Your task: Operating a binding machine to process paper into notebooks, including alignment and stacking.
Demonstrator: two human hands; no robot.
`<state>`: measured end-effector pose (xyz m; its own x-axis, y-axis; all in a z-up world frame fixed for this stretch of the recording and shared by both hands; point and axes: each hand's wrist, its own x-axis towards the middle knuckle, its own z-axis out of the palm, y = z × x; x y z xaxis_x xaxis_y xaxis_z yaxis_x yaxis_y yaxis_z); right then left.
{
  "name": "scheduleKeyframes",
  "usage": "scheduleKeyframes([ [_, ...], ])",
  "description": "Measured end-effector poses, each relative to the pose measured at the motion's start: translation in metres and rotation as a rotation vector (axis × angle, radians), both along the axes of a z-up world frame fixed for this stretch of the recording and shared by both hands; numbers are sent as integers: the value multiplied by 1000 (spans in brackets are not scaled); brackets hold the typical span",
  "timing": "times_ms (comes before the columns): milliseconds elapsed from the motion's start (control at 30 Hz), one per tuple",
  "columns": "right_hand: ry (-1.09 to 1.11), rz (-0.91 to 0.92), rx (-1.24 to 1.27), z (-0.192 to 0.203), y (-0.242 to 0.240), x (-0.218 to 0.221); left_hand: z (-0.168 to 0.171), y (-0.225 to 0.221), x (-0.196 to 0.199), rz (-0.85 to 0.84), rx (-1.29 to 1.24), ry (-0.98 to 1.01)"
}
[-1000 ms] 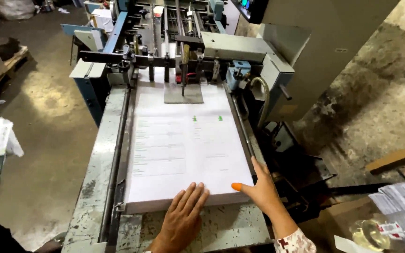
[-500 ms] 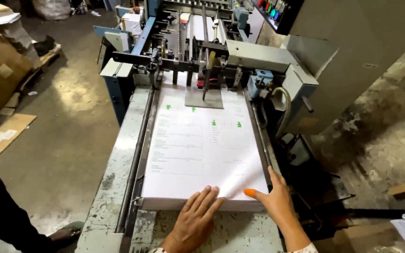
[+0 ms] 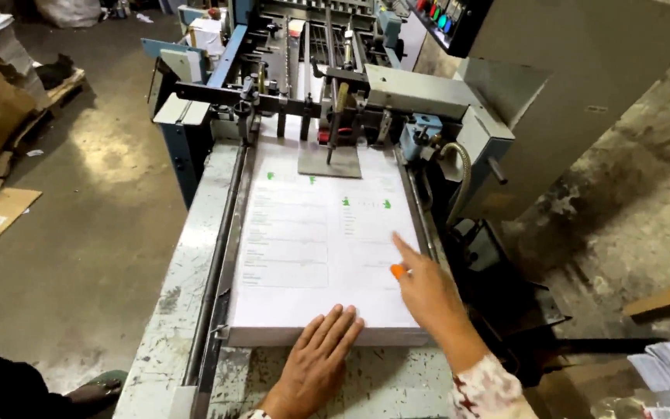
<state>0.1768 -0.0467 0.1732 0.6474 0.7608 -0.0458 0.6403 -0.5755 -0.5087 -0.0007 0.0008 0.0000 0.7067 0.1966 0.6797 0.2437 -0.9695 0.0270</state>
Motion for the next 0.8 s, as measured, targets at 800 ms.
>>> scheduleKeyframes([
  [800,-138,159,-347,-55,83,16,-3,3,14,121,49,-127],
])
